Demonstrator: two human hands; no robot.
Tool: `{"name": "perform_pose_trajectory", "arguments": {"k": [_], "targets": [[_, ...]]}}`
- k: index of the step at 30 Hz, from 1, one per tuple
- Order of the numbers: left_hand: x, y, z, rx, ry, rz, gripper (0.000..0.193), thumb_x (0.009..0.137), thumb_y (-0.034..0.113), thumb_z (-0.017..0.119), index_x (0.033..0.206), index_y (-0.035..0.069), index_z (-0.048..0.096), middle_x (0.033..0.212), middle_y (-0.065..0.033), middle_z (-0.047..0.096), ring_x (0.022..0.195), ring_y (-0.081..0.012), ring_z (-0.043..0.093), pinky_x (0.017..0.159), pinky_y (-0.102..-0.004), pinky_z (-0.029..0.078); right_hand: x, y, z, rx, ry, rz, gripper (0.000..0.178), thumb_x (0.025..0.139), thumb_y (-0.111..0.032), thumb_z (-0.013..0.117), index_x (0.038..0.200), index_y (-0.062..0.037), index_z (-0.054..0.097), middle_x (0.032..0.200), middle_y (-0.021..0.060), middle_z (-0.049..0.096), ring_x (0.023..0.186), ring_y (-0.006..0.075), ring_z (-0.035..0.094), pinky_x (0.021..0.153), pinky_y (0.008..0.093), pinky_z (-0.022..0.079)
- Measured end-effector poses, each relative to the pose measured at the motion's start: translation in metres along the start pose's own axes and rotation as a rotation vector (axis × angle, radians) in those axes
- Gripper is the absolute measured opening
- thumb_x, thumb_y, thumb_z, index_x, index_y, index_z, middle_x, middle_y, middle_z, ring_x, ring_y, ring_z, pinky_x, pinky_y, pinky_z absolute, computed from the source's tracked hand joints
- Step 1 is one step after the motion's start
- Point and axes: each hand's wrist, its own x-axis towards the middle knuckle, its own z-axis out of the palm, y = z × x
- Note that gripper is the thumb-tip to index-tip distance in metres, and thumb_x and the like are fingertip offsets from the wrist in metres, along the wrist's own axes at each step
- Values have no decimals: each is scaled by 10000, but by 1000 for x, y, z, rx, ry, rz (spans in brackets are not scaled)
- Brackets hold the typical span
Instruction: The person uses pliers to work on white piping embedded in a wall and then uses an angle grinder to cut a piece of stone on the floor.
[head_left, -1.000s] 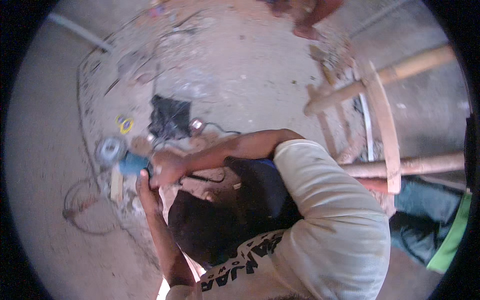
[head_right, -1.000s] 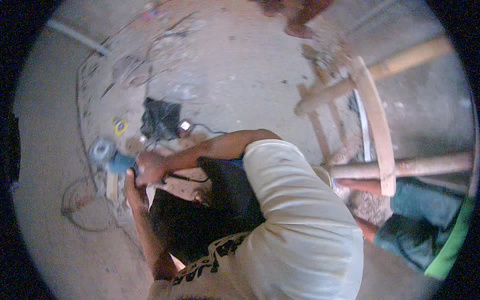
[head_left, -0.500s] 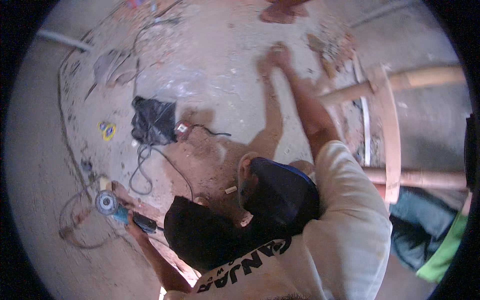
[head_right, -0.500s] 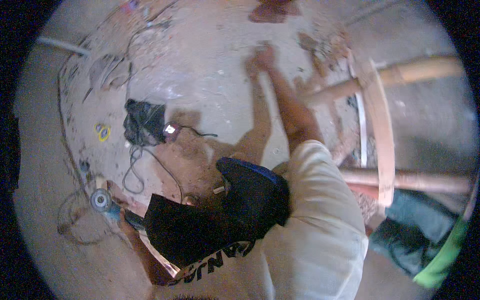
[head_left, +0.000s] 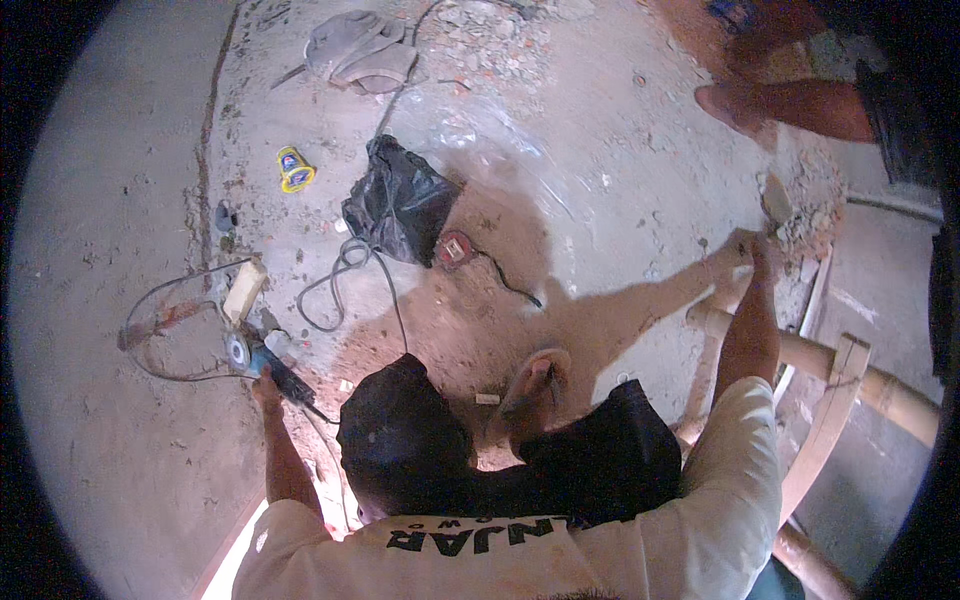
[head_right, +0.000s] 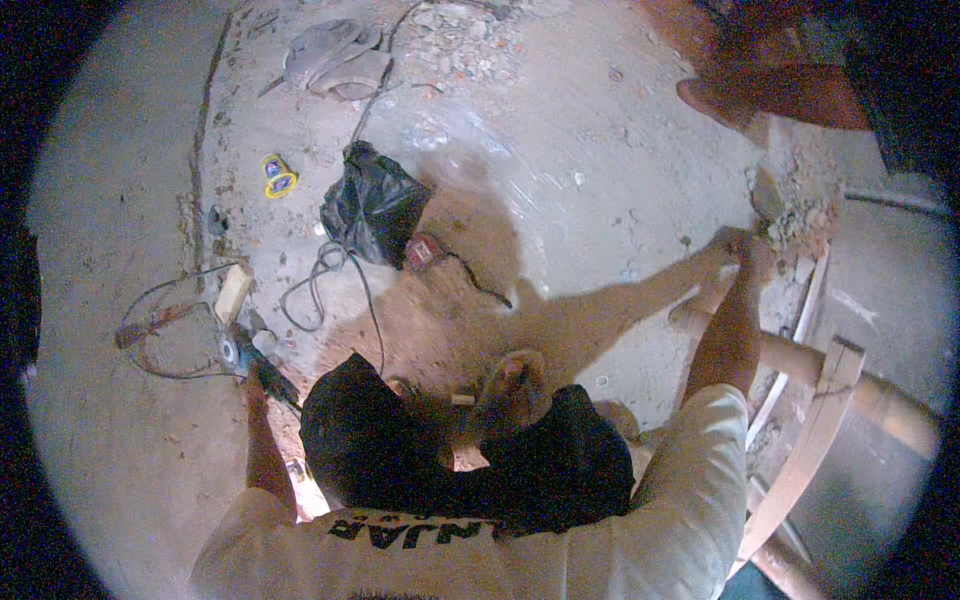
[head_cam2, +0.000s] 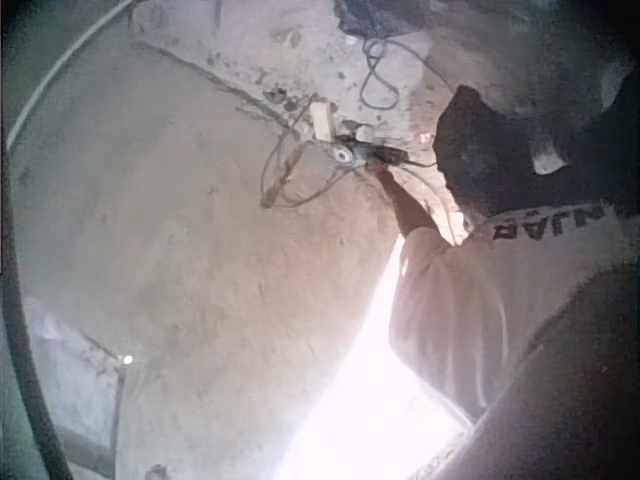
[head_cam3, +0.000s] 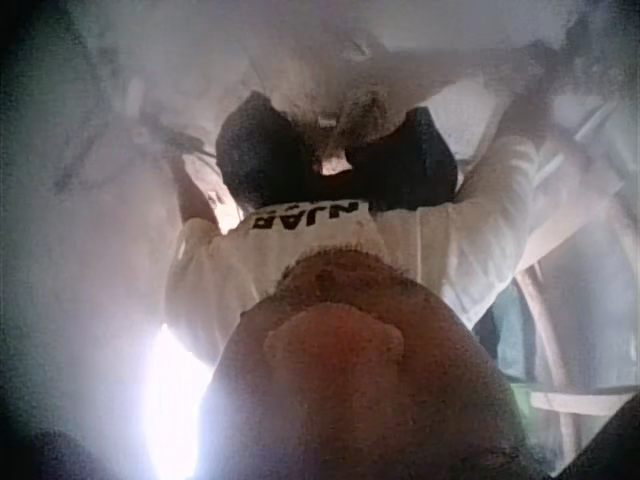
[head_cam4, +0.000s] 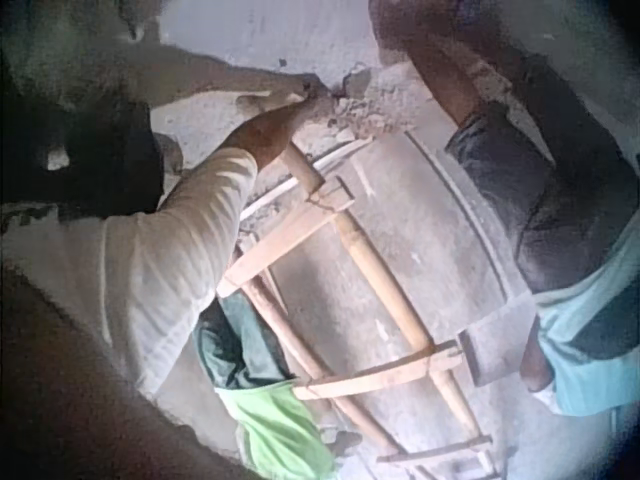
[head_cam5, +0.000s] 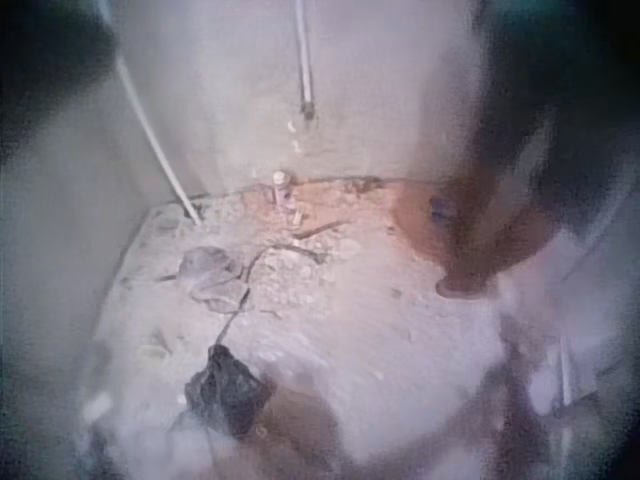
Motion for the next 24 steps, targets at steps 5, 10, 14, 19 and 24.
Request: {"name": "perform_pose_trajectory", "arguments": {"k": [5,10,14,19,24], "targets": [[-1,39,7,846,229,600,333,837,325,610,794,-3,643,780,-192,640,701,-360,627,613,-451,485,34,8,36,-93,-71,-66,531,783,-542,562,1093,-118,641,1043,168,666,978,318,645,821,429,524],[-102,218,118,407,-43,790,350,826,296,680,962,-23,635,935,-182,667,862,-310,642,790,-387,493,54,21,44,-178,-107,-46,512,798,-531,554,1087,-116,637,1033,166,666,973,322,644,806,433,525],[-139,319,228,312,-242,1174,357,840,281,675,1023,-20,615,949,-176,652,891,-282,639,793,-357,494,66,29,52,-237,-141,-38,497,810,-521,547,1083,-115,634,1025,165,666,969,326,644,794,437,526],[-152,380,338,439,-346,1145,407,843,393,597,923,-4,636,960,-250,630,922,-386,618,808,-447,484,76,51,65,-317,-205,-66,479,824,-510,538,1076,-113,630,1016,163,667,964,331,644,779,441,527],[-118,380,372,730,-445,1170,374,830,362,591,847,1,687,979,-258,640,973,-376,609,845,-429,482,74,55,96,-325,-47,-631,413,828,-389,573,1041,-36,591,944,157,630,892,336,601,770,413,487]]}}
